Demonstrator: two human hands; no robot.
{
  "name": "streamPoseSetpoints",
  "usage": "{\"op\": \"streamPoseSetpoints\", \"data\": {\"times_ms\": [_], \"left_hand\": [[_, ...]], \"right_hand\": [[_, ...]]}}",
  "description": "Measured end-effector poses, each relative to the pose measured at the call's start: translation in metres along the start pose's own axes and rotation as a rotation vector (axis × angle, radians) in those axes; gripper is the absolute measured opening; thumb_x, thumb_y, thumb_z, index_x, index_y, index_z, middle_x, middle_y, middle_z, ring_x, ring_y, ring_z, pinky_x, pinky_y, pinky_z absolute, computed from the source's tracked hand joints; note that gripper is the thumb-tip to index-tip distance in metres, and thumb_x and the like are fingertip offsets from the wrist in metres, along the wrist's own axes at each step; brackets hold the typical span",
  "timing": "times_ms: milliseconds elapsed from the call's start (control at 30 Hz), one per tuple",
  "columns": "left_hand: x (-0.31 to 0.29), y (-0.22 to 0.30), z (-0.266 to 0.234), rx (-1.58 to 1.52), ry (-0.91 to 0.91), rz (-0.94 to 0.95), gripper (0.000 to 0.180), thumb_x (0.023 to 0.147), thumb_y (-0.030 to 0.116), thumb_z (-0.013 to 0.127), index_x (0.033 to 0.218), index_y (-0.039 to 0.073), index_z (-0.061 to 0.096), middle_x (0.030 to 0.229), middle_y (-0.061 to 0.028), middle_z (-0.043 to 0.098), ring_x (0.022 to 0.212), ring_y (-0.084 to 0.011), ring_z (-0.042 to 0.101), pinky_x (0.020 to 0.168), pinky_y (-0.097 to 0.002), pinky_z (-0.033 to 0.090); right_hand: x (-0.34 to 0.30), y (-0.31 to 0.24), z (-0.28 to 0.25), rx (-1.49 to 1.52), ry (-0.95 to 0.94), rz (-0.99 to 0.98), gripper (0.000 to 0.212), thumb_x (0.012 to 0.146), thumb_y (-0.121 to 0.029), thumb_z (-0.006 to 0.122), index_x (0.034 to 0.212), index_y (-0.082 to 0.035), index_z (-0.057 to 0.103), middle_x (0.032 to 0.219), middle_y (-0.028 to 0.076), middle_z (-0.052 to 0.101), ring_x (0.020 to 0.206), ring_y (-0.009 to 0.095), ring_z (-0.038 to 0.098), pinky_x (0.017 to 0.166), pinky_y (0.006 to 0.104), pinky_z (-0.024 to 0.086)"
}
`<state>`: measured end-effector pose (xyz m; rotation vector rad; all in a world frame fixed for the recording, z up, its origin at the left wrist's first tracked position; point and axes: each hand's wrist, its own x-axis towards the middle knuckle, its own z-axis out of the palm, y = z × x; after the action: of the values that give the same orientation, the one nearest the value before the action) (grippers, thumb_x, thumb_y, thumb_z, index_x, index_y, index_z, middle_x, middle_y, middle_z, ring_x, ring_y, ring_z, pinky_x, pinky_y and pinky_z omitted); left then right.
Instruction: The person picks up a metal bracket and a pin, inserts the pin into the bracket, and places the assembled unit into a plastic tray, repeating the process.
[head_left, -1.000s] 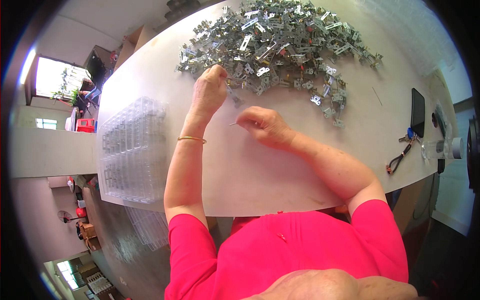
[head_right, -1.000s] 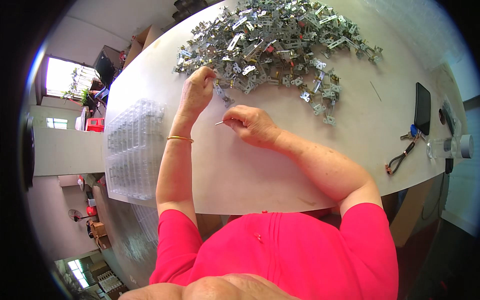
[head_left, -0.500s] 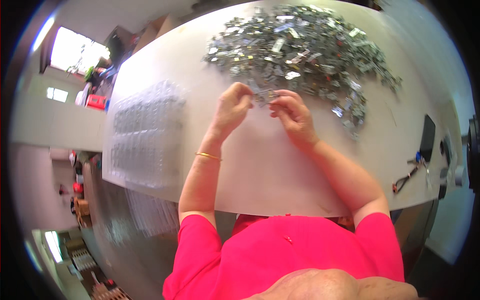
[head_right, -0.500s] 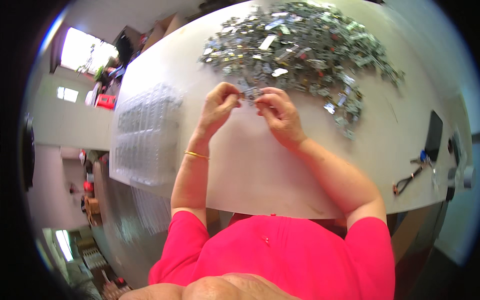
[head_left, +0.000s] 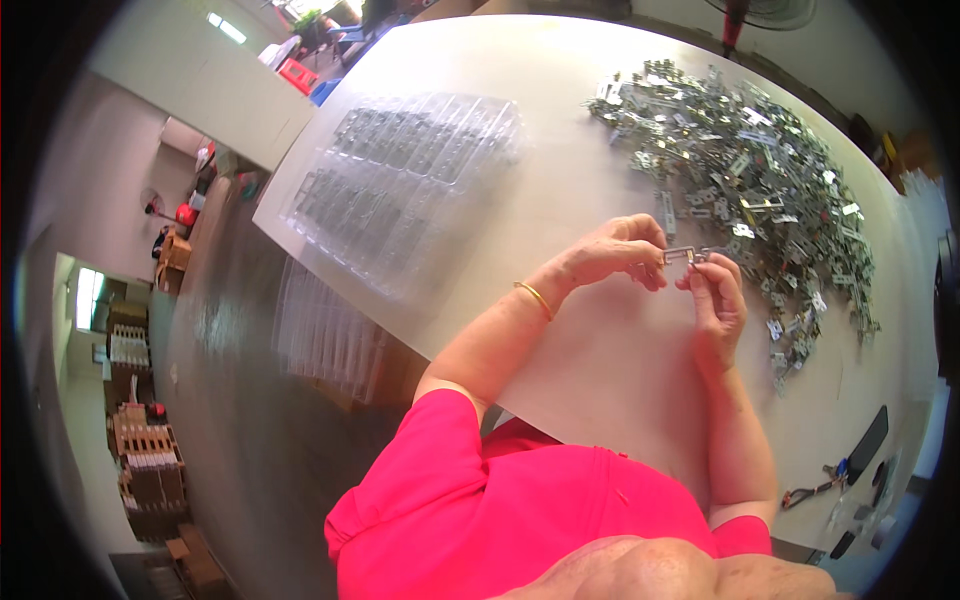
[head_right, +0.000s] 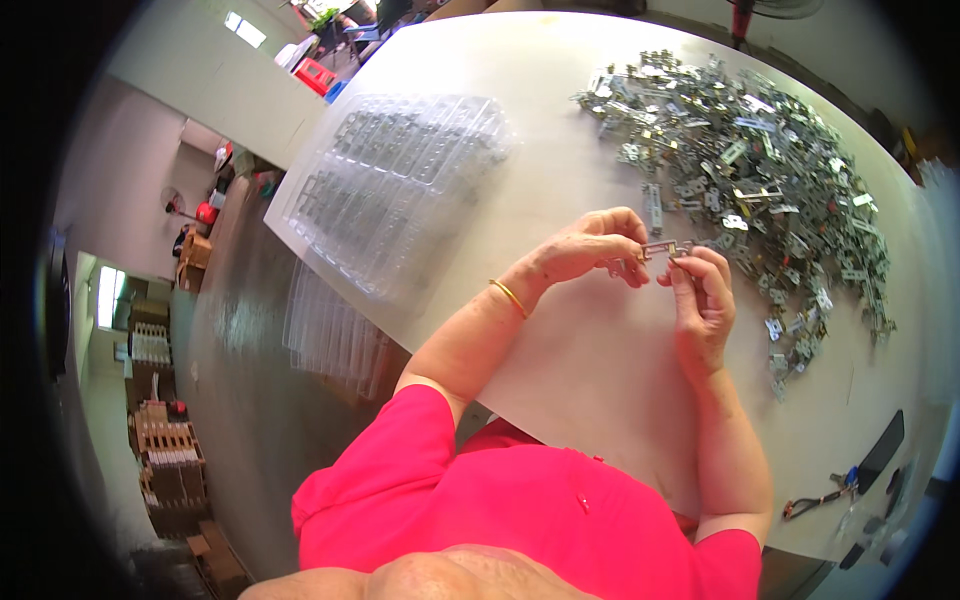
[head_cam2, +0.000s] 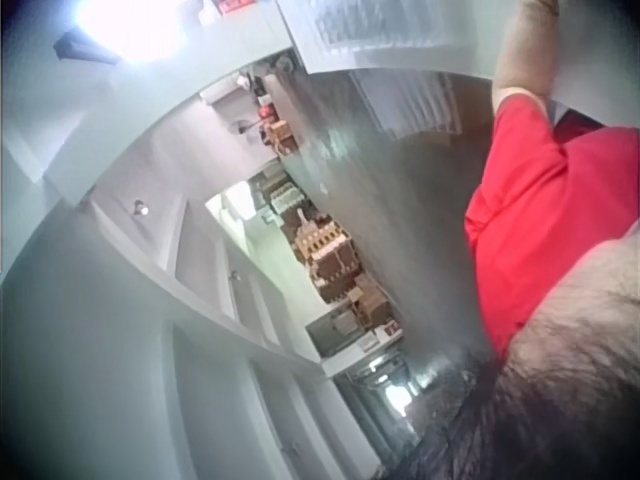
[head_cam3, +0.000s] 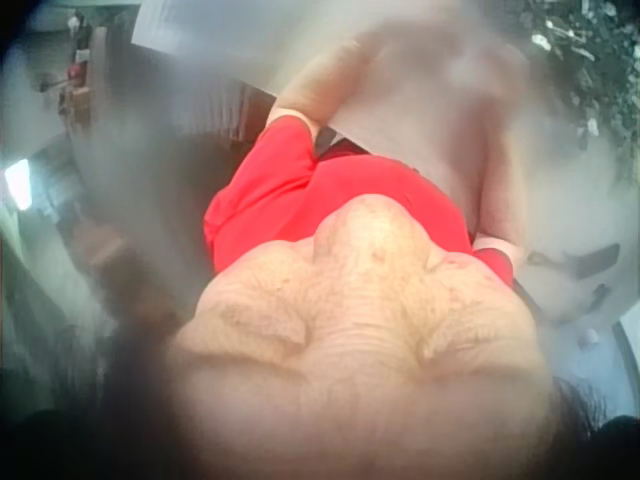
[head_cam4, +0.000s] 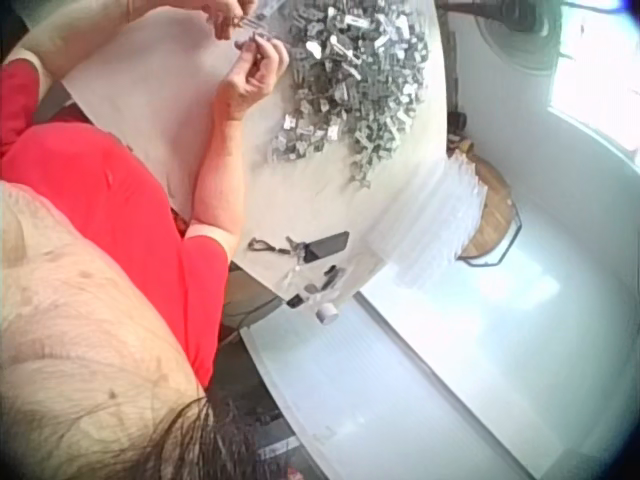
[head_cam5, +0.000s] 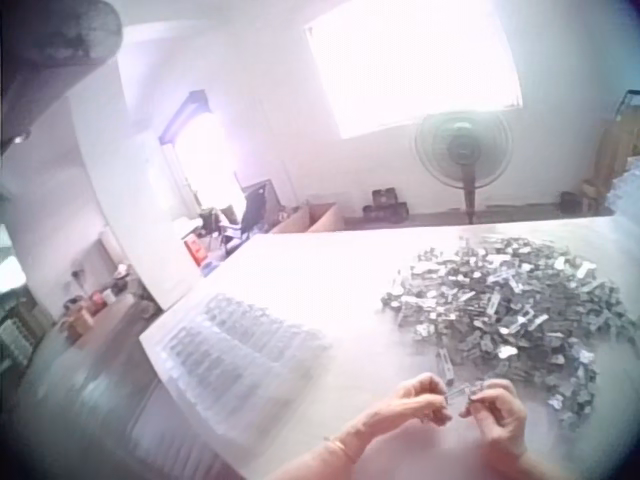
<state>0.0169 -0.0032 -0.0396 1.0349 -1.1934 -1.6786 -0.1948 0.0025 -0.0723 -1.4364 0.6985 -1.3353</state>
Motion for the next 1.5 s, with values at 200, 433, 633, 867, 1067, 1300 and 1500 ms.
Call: {"op": "streamPoseSetpoints", "data": {"times_ms": [200,433,633,867,1067,1300,1500], "left_hand": [[0.001,-0.011,0.003,-0.138,-0.131,-0.075,0.032,0.097,0.029,0.062,0.110,0.000,0.057,0.089,-0.0094,0.066,0.068,-0.0191,0.070,0.060,-0.0279,0.054],[0.001,-0.018,0.002,-0.156,-0.164,-0.123,0.029,0.098,0.029,0.062,0.104,0.001,0.061,0.075,-0.0061,0.064,0.059,-0.0151,0.066,0.054,-0.0268,0.053],[0.004,-0.022,0.007,-0.175,-0.061,-0.026,0.025,0.097,0.025,0.063,0.101,0.001,0.060,0.072,-0.0044,0.062,0.054,-0.0127,0.062,0.047,-0.0254,0.051],[0.003,-0.016,0.005,-0.094,0.152,0.007,0.019,0.098,0.023,0.061,0.099,0.004,0.059,0.070,-0.0031,0.059,0.050,-0.0093,0.055,0.042,-0.0229,0.045],[0.005,-0.014,0.010,-0.016,0.175,0.003,0.019,0.099,0.024,0.061,0.095,0.006,0.059,0.071,-0.0019,0.060,0.053,-0.0063,0.054,0.043,-0.0200,0.041],[0.004,-0.016,0.013,0.086,0.199,0.011,0.020,0.099,0.023,0.062,0.095,0.004,0.057,0.069,-0.0025,0.060,0.049,-0.0056,0.050,0.043,-0.0210,0.037],[0.006,-0.013,0.017,0.182,0.199,0.063,0.015,0.098,0.017,0.062,0.094,0.004,0.058,0.069,-0.0006,0.059,0.054,-0.0038,0.050,0.044,-0.0195,0.037]], "right_hand": [[-0.002,-0.003,-0.002,-0.049,-0.060,0.041,0.012,0.096,0.006,0.057,0.105,0.002,0.062,0.118,0.005,0.050,0.089,0.013,0.062,0.081,0.0255,0.054],[-0.001,-0.005,0.002,-0.082,-0.115,0.006,0.013,0.096,0.006,0.056,0.106,0.000,0.063,0.120,0.007,0.051,0.093,0.013,0.061,0.081,0.0263,0.054],[-0.003,-0.003,0.000,-0.162,-0.004,-0.046,0.014,0.097,0.002,0.056,0.109,-0.001,0.063,0.119,0.008,0.052,0.091,0.012,0.059,0.079,0.0257,0.053],[0.001,-0.004,0.002,-0.034,0.036,0.183,0.013,0.101,-0.008,0.057,0.111,-0.004,0.064,0.084,0.001,0.060,0.069,0.006,0.054,0.062,0.0208,0.047],[0.001,-0.004,0.003,-0.075,0.056,0.251,0.012,0.100,-0.011,0.059,0.108,-0.005,0.064,0.076,0.000,0.061,0.064,0.005,0.055,0.056,0.0206,0.046],[-0.001,-0.007,0.003,-0.059,0.063,0.312,0.010,0.099,-0.010,0.060,0.106,-0.005,0.065,0.075,-0.001,0.062,0.063,0.004,0.056,0.055,0.0210,0.047],[-0.001,-0.005,-0.002,-0.128,0.044,0.314,0.012,0.099,-0.010,0.061,0.108,-0.005,0.064,0.075,-0.001,0.062,0.064,0.004,0.056,0.055,0.0203,0.046]]}}
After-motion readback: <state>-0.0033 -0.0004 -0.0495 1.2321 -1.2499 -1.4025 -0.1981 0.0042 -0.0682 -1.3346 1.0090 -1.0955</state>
